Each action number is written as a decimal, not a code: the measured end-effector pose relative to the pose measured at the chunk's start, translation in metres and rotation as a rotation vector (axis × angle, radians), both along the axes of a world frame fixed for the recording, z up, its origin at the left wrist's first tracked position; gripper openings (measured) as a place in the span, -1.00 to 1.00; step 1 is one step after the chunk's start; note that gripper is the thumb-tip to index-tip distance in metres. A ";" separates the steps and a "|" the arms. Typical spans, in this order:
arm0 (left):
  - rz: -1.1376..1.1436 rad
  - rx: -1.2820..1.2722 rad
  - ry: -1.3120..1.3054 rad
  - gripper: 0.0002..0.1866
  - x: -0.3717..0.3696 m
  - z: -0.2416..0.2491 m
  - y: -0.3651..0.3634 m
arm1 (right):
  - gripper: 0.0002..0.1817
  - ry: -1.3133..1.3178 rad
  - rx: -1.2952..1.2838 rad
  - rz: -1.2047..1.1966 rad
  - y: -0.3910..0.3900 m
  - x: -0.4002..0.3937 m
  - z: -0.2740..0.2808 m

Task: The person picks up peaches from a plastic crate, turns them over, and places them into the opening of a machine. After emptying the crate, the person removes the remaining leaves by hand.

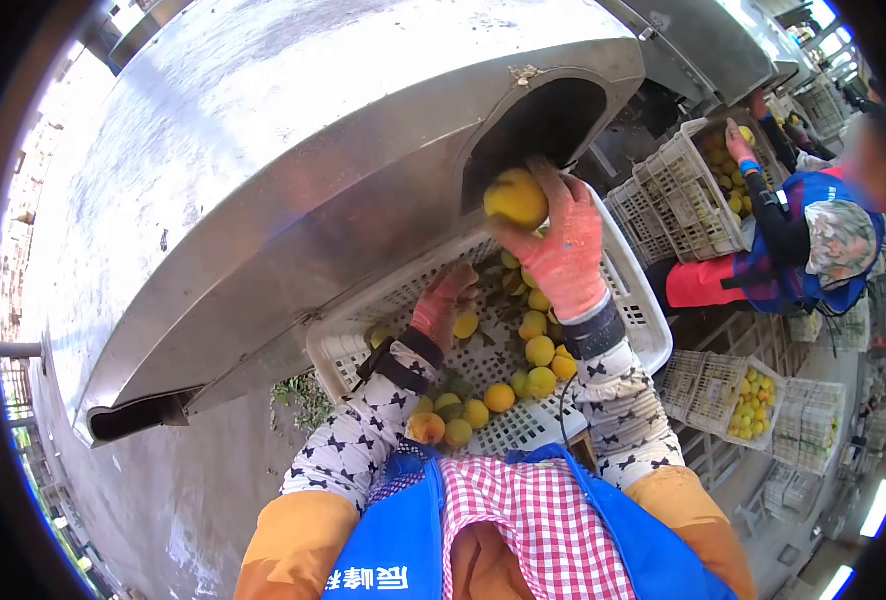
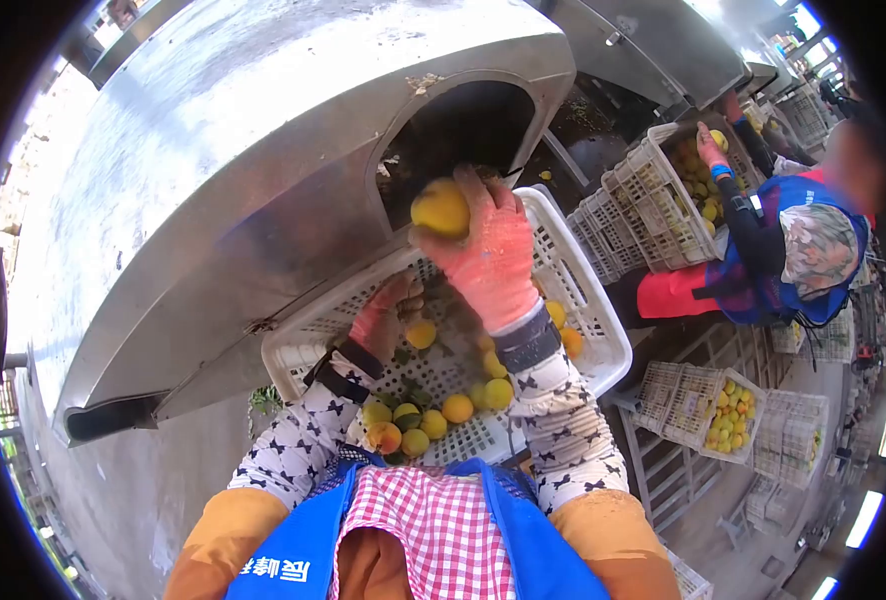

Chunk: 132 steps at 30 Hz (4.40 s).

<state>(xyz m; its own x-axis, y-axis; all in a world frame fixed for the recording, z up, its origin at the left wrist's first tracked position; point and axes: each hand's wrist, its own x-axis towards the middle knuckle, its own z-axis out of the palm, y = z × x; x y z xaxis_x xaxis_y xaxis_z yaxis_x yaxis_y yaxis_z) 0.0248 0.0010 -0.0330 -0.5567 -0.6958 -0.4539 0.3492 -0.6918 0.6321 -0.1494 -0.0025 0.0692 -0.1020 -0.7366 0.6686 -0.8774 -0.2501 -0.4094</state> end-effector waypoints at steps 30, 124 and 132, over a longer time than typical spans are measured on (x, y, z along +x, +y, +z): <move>0.075 0.155 0.703 -0.42 -0.014 0.015 0.031 | -0.11 -0.420 0.501 0.078 0.094 0.024 -0.019; 0.386 0.429 0.510 -0.68 0.019 0.026 0.017 | -0.30 -0.577 0.388 0.258 0.015 0.009 0.015; 0.147 0.018 0.425 -0.48 -0.001 0.054 0.011 | -0.29 -0.266 0.537 0.400 0.053 0.016 0.001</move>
<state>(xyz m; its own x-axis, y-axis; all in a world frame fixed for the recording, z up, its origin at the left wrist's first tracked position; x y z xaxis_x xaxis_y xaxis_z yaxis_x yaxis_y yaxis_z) 0.0243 0.0117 0.0207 -0.5924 -0.7753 -0.2189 0.6706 -0.6251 0.3995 -0.1333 0.0509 0.0699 0.1348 -0.9718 0.1936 -0.6141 -0.2353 -0.7533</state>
